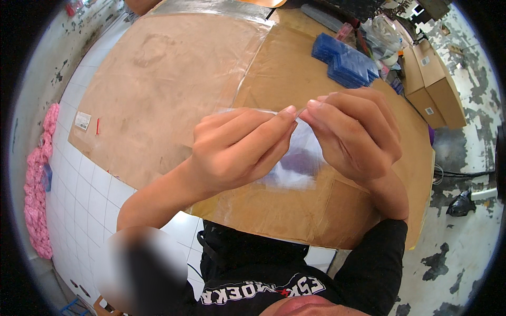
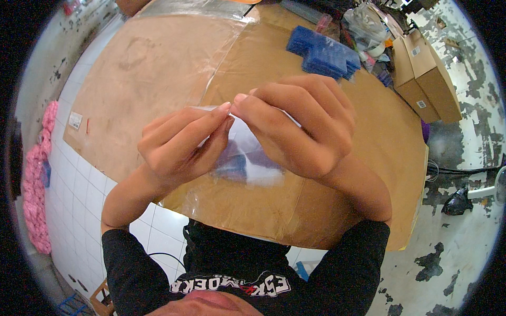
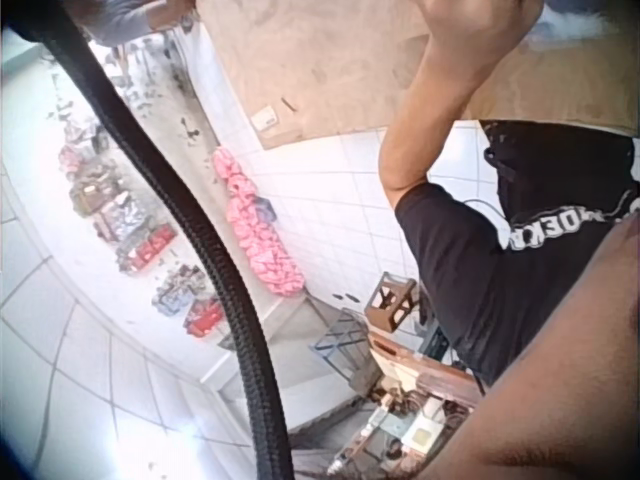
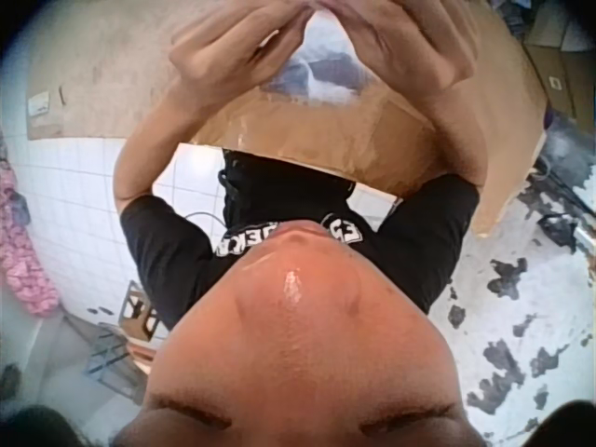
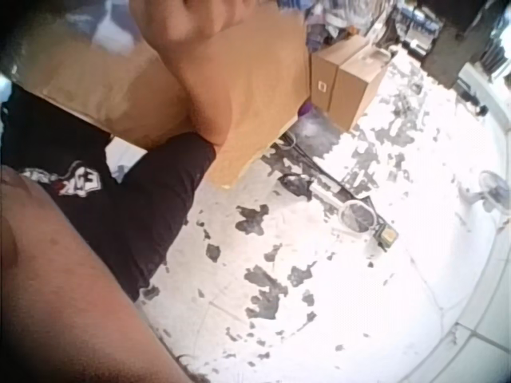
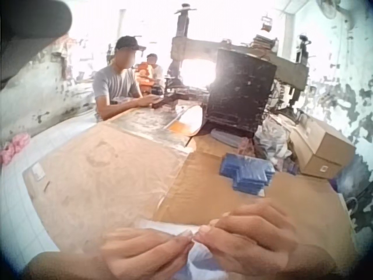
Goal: The person seals small plastic bags by hand by pressing along the top edge and then places them onto a stack on a table.
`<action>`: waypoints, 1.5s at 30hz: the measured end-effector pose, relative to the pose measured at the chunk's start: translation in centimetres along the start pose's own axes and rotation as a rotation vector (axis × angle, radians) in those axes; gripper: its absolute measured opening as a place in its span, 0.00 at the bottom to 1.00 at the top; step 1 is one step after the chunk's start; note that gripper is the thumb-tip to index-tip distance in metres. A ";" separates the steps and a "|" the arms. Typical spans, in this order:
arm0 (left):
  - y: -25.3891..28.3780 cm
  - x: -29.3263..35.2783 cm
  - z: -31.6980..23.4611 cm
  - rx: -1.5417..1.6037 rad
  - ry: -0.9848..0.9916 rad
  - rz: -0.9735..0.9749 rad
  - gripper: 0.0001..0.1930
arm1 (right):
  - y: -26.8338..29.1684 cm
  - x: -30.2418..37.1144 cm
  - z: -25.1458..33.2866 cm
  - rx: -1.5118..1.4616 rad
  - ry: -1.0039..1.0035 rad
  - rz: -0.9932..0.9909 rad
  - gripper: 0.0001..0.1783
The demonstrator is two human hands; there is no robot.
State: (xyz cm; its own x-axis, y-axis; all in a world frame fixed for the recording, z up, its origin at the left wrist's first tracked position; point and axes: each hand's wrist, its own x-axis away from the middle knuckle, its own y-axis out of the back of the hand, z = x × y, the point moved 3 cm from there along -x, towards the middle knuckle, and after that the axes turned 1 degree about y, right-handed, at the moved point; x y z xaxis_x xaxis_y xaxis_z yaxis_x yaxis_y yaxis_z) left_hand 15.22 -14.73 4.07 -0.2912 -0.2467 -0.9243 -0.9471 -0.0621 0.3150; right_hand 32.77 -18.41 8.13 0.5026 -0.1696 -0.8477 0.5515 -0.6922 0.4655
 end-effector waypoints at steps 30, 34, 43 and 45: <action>0.0 0.0 -0.2 -0.048 -0.046 0.027 0.15 | 0.2 -0.1 0.7 0.169 0.158 0.118 0.18; 0.1 0.0 -0.2 -0.027 -0.039 0.008 0.15 | 0.0 0.2 0.1 0.035 0.078 0.058 0.17; 0.1 -0.1 -0.3 -0.014 -0.043 0.010 0.14 | 0.2 -0.2 0.3 0.017 0.004 0.043 0.20; 0.2 -0.1 -0.4 -0.015 -0.041 0.032 0.14 | 0.1 -0.1 0.4 0.039 0.034 0.049 0.20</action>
State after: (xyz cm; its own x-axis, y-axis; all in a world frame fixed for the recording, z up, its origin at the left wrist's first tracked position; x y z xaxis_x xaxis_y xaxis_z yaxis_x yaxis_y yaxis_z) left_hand 15.14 -15.06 4.30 -0.3269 -0.2086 -0.9218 -0.9351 -0.0699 0.3474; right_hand 32.55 -18.75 8.16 0.5508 -0.1806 -0.8149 0.4996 -0.7108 0.4952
